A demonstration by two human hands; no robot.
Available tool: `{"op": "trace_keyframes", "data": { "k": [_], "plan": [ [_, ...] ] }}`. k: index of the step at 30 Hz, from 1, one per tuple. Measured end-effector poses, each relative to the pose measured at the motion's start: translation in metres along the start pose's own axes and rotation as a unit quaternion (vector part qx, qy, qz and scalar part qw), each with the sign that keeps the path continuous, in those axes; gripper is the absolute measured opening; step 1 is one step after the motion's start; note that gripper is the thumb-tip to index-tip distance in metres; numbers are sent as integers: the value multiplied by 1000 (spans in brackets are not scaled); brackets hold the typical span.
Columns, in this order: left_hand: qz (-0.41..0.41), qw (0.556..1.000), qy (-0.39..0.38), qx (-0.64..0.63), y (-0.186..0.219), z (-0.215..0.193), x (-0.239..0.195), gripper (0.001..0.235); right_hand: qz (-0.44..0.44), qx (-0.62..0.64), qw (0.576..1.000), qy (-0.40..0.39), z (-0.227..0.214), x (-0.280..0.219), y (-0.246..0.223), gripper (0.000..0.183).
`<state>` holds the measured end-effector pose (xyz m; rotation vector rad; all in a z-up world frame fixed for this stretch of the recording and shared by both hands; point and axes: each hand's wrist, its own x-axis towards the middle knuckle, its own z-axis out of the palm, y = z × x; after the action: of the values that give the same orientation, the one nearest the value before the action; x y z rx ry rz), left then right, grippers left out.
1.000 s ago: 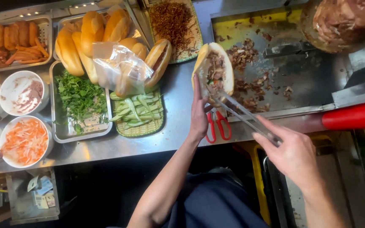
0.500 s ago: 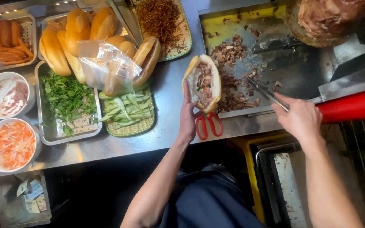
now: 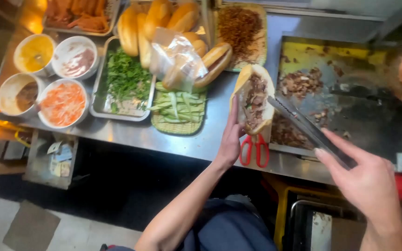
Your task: Assembling Banh Mi sandwiches by slicing bread, adding meat and vegetable fillings, applying sauces, toasting, and packaging.
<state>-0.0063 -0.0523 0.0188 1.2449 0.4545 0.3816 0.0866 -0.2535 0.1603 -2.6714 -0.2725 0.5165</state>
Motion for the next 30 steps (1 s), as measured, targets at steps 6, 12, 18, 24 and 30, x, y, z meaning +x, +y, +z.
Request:
{"op": "trace_keyframes", "data": {
  "k": [6,12,18,24,30],
  "plan": [
    [0,994,108,-24,57,-42,-32,74,-125,-151,980,-31,31,10,-57,52],
    [61,971,230,36,105,-130,-62,73,-268,59,961,-35,55,-22,-162,51],
    [106,942,299,-112,160,-264,-87,72,-446,40,893,47,110,-31,-317,56],
    [104,938,298,-145,218,-410,-96,70,-451,-63,885,101,156,-40,-512,55],
    [142,939,270,-161,239,-495,-79,68,-432,-120,875,184,173,20,-674,49]
  ]
}}
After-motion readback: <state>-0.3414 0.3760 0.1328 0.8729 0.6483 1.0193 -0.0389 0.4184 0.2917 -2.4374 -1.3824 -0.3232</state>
